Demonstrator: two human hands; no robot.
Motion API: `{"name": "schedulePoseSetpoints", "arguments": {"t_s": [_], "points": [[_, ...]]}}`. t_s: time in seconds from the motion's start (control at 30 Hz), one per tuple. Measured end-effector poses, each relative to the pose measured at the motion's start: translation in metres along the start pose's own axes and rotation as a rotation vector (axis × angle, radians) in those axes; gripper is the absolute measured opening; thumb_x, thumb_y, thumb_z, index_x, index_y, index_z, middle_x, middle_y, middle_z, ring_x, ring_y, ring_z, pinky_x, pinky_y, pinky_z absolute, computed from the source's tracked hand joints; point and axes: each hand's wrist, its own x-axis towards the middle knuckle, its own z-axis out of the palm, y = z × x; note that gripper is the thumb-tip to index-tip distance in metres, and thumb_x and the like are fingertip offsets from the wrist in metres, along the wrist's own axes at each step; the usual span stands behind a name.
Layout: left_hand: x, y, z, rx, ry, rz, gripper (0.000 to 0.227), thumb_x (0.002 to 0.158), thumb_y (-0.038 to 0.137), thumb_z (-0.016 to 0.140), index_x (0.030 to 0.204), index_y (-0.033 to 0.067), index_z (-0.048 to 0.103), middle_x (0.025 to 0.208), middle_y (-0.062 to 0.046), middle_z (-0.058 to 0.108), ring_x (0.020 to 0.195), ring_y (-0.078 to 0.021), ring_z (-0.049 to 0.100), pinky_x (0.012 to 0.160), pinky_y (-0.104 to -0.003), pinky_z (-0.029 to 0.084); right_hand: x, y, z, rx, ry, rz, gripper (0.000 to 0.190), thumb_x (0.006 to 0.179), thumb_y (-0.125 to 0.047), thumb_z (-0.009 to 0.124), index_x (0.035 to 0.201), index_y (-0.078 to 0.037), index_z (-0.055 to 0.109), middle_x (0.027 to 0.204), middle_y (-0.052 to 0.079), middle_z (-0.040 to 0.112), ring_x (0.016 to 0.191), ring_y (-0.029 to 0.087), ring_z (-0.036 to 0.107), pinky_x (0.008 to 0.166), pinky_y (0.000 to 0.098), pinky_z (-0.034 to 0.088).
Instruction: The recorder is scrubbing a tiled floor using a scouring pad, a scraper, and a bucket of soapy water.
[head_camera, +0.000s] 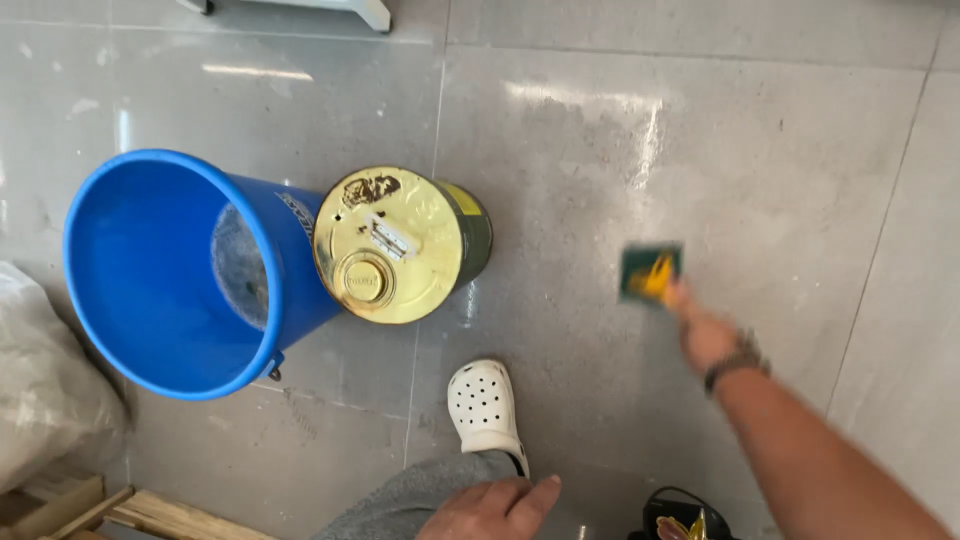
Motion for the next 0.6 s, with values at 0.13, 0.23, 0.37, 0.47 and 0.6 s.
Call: {"name": "schedulePoseSetpoints", "arguments": {"t_s": [0.13,0.23,0.37,0.47,0.6], "points": [[0.012,0.012,-0.016,-0.012,-0.122,-0.035,0.052,0.105,0.034,0.057,0.151,0.0092,0.054,0.117,-0.023,0.066,0.104,-0.0394,0.071,0.090,-0.055,0.057,-0.032,-0.001,0.028,-0.367,-0.196,-0.217,0.065,0.106,-0.027,0.034,0.165,-0.049,0.018,0.119,0.020,0.071,0.100,0.032,0.075,0.090,0.0429,0.059],[0.021,0.030,-0.034,-0.052,-0.177,-0.060,0.060,0.102,0.043,0.060,0.149,0.0070,0.052,0.118,-0.025,0.064,0.104,-0.0419,0.069,0.090,-0.056,0.055,-0.038,-0.072,-0.003,-0.287,-0.214,-0.154,0.058,0.110,-0.028,0.028,0.164,-0.048,0.021,0.116,0.021,0.070,0.096,0.033,0.075,0.089,0.0435,0.060],[0.023,0.035,-0.040,-0.032,-0.169,-0.050,0.066,0.098,0.048,0.062,0.148,0.0064,0.052,0.118,-0.025,0.064,0.101,-0.0429,0.070,0.089,-0.055,0.055,-0.065,-0.126,-0.036,0.139,-0.266,0.124,0.078,0.104,-0.072,0.026,0.150,-0.015,0.053,0.146,0.023,0.055,0.130,0.033,0.055,0.108,0.0513,0.043],[0.032,0.023,-0.041,-0.001,-0.185,-0.010,0.068,0.099,0.049,0.064,0.149,0.0049,0.050,0.117,-0.027,0.062,0.101,-0.0436,0.069,0.087,-0.055,0.055,-0.136,-0.092,-0.043,0.102,-0.401,0.240,0.076,0.105,-0.065,0.030,0.132,-0.004,0.066,0.127,0.029,0.070,0.118,0.036,0.065,0.101,0.0504,0.050],[0.038,0.045,-0.060,-0.046,-0.266,-0.056,0.070,0.098,0.048,0.065,0.150,0.0058,0.047,0.113,-0.025,0.061,0.099,-0.0416,0.069,0.087,-0.054,0.055,-0.067,0.097,0.090,-0.466,-0.476,-0.401,0.070,0.104,-0.026,0.048,0.160,-0.046,0.011,0.121,0.021,0.064,0.105,0.032,0.067,0.096,0.0428,0.054]]}}
